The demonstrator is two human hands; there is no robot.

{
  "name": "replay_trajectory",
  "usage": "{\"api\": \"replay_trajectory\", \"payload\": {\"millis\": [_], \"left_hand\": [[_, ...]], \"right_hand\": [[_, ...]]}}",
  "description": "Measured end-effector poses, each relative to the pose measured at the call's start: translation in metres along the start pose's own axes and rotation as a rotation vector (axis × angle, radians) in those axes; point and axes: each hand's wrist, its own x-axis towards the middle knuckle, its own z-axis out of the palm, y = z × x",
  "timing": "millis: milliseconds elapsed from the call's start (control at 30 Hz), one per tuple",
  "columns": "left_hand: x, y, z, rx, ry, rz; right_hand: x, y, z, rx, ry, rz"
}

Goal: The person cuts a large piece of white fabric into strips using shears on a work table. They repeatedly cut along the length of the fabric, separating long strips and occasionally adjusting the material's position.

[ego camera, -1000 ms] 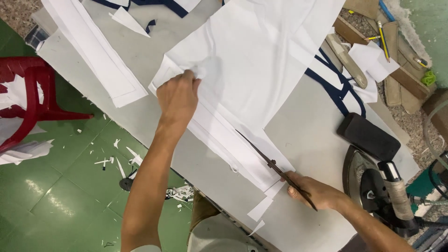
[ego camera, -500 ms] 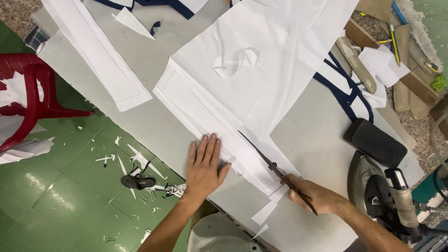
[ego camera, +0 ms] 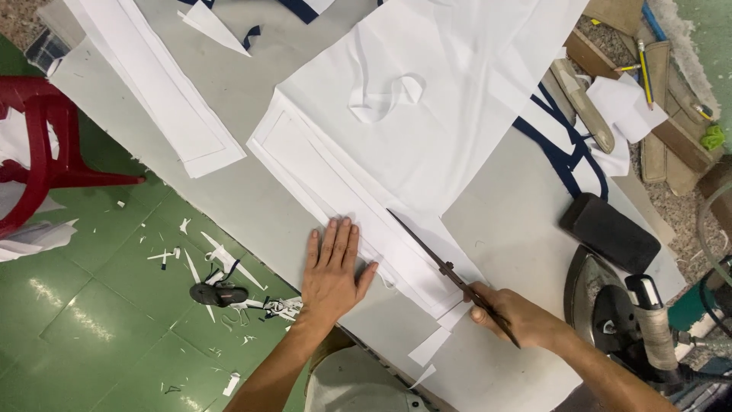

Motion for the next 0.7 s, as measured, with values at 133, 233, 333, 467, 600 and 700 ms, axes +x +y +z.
{"api": "replay_trajectory", "payload": {"millis": [133, 233, 333, 467, 600, 700], "left_hand": [[-0.003, 0.001, 0.002, 0.024, -0.022, -0.058], [-0.001, 0.002, 0.003, 0.067, -0.063, -0.057], [-0.002, 0.0, 0.008, -0.022, 0.035, -0.068], [-0.001, 0.0, 0.006, -0.029, 0.039, -0.067], [0.001, -0.001, 0.004, -0.035, 0.055, -0.069], [0.0, -0.001, 0.003, -0.037, 0.037, -0.08]], "right_hand": [[0.006, -0.01, -0.011, -0.064, -0.107, -0.012], [0.02, -0.04, -0.015, -0.079, -0.112, 0.074], [0.037, -0.061, -0.014, -0.147, -0.066, 0.105], [0.049, -0.06, -0.009, -0.135, -0.018, 0.092], [0.05, -0.055, -0.005, -0.123, 0.029, 0.108], [0.048, -0.064, -0.012, -0.114, -0.005, 0.141]]}}
